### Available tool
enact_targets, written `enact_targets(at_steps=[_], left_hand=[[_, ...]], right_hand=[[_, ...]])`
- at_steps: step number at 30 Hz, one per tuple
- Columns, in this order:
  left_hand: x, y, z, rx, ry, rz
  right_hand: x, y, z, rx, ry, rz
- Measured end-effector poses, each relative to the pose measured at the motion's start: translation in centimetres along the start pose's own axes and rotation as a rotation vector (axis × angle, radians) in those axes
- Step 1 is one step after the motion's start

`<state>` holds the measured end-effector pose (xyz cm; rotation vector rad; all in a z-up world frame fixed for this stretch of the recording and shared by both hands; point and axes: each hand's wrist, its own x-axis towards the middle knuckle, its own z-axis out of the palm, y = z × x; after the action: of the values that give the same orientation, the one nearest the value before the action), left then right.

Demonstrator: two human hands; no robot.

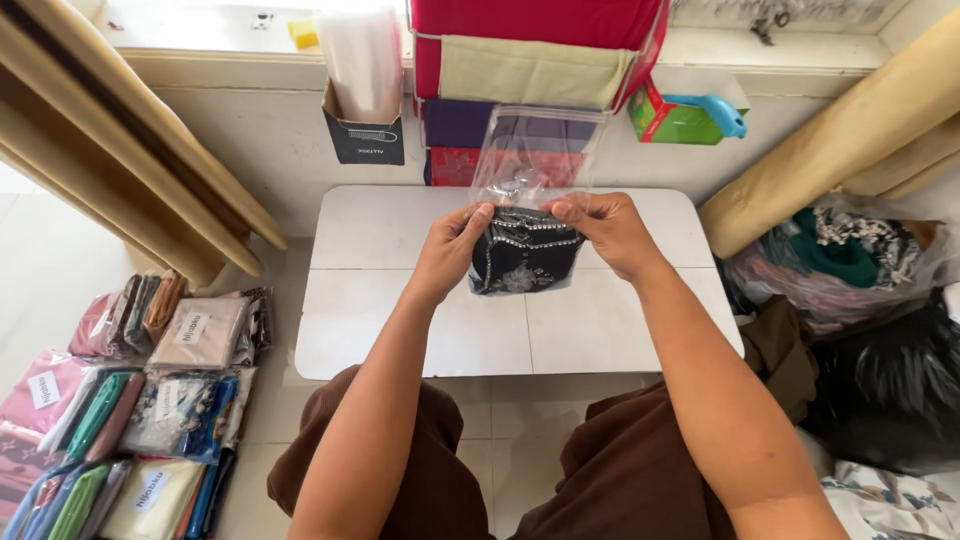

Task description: The person folds a black embroidered cloth and places it into a clear plastic bag, then seals the bag. Next, the person unfolds a brown cloth on the table, smooths it out, and folds it neatly.

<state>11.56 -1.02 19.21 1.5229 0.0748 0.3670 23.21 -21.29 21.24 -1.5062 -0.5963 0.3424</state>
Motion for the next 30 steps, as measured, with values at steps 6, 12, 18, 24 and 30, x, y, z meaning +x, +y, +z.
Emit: enact_targets(at_steps=[6, 12, 18, 24, 30], left_hand=[[2.5, -4.1, -2.7, 0.070, -0.010, -0.086], [2.5, -7.5, -4.7, 0.171, -0.100, -0.082], [2.6, -8.6, -5.1, 0.160, -0.090, -0.112], [2.3, -9.3, -5.4, 0.172, -0.040, -0.291], [1.6, -7.7, -4.5, 0.223, 0.118, -0.270]], right_hand=[[2.2, 4.5, -1.3, -0.133, -0.154, 0.058], [3.1, 9.5, -1.9, -0.202, -0.226, 0.132], [2.6, 10.7, -2.0, -0.180, -0.199, 0.214], [2.3, 12.9, -2.3, -0.015, -0.112, 0.357], [1.8, 13.3, -1.3, 0.017, 0.013, 0.362]])
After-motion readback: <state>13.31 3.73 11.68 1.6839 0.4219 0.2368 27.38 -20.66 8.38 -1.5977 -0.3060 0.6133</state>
